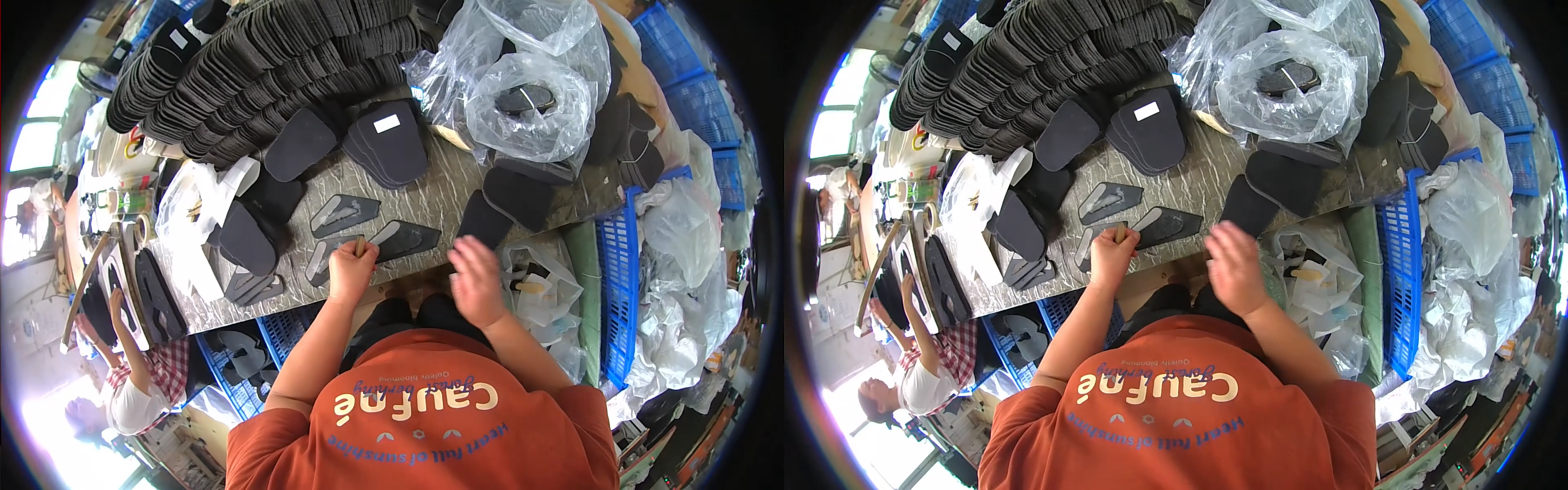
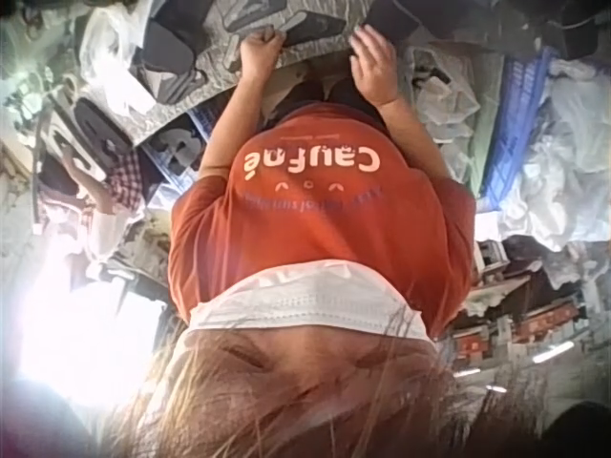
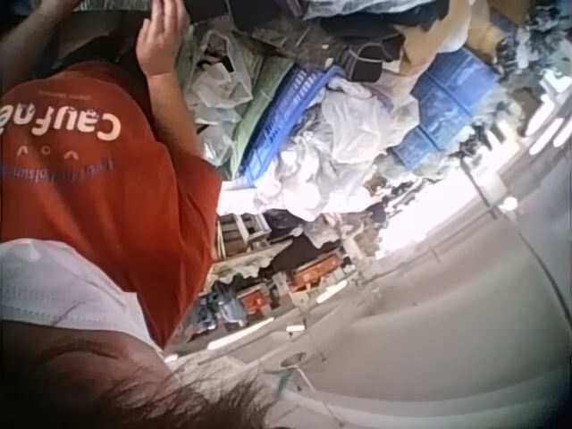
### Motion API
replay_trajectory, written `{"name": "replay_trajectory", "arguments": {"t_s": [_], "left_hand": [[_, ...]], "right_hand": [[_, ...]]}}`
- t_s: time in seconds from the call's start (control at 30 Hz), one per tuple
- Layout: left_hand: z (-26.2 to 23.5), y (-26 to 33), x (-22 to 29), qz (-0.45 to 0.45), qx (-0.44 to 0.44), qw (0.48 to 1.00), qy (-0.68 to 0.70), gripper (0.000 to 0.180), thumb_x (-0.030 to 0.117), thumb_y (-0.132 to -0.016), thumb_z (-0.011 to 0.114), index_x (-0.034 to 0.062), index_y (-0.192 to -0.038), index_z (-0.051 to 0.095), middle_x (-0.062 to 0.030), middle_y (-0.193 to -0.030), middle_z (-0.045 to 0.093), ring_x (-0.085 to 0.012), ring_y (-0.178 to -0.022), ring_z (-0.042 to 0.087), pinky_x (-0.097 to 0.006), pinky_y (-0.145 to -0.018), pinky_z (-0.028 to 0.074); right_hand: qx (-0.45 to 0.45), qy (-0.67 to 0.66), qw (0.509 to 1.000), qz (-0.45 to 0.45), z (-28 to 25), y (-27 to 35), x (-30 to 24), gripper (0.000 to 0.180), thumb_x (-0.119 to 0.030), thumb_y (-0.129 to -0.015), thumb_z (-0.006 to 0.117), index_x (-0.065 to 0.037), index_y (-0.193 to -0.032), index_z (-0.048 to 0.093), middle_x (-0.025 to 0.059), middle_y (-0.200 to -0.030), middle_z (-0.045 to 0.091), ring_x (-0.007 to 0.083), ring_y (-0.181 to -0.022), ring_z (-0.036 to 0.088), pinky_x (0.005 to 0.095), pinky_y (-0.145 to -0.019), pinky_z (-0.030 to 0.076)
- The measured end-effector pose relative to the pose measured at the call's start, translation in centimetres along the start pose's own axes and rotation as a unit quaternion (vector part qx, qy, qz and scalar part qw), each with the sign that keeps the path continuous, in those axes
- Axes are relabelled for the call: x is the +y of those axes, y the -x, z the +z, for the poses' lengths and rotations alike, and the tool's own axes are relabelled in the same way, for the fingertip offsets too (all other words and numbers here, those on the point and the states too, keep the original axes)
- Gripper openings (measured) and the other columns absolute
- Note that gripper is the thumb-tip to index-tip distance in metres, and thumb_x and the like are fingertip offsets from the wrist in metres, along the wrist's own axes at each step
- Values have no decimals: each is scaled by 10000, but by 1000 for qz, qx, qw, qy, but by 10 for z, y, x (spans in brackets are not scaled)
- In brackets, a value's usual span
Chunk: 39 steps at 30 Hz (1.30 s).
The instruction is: The recorder is seen organizing, inspecting, and applying small labels to shoe heel or sole components at a workstation in a factory.
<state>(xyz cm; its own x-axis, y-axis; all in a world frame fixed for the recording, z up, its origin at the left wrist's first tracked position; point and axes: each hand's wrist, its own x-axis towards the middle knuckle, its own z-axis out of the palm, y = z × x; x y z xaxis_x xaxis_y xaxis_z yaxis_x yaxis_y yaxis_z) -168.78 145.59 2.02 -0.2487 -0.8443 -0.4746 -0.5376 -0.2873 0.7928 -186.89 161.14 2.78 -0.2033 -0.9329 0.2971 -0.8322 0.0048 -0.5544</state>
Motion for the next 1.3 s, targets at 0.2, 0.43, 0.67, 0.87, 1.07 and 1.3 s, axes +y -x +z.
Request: {"name": "replay_trajectory", "arguments": {"t_s": [0.2,0.43,0.67,0.87,1.07,1.3], "left_hand": [[4,0,-3,10,14,999,-46,152,142,-770,644,-6,-739,644,-71,-592,610,-163,-531,605,-269,-516,468],[9,39,7,290,35,881,-372,410,109,-708,618,58,-1112,568,-111,-1126,539,-281,-790,638,-360,-617,535],[16,47,9,350,-80,810,-465,513,127,-727,570,-20,-1213,499,-205,-1365,393,-234,-589,631,-327,-530,521],[27,36,-19,282,-83,761,-579,596,175,-804,487,-68,-1329,345,-311,-1405,259,-197,-545,630,-320,-487,517],[9,38,-26,240,-98,749,-610,574,177,-824,483,-50,-1335,354,-280,-1424,251,-195,-583,650,-329,-498,527],[7,39,-24,241,-90,765,-591,569,135,-801,492,-41,-1328,370,-268,-1431,245,-194,-591,651,-324,-487,521]], "right_hand": [[-117,-8,992,-44,48,-22,-19,525,-145,-748,645,-23,-1234,489,98,-1353,416,248,-1280,361,453,-1038,273],[-199,102,974,-37,55,-23,-17,547,-296,-832,570,-59,-1305,432,61,-1403,356,189,-1313,305,459,-1073,201],[-212,104,971,-25,58,-27,-17,516,-206,-811,536,-59,-1294,433,66,-1420,335,196,-1295,335,472,-1050,241],[-229,151,961,-33,59,-31,-21,538,-219,-803,551,-63,-1302,425,73,-1446,293,197,-1282,342,474,-1045,246],[-228,143,963,-14,55,-30,-23,609,-367,-807,604,-133,-1334,409,77,-1453,271,203,-1276,340,522,-1042,215],[-217,174,960,5,56,-30,-20,799,-450,-713,666,-114,-1369,356,30,-1436,295,212,-1277,318,561,-1019,211]]}}
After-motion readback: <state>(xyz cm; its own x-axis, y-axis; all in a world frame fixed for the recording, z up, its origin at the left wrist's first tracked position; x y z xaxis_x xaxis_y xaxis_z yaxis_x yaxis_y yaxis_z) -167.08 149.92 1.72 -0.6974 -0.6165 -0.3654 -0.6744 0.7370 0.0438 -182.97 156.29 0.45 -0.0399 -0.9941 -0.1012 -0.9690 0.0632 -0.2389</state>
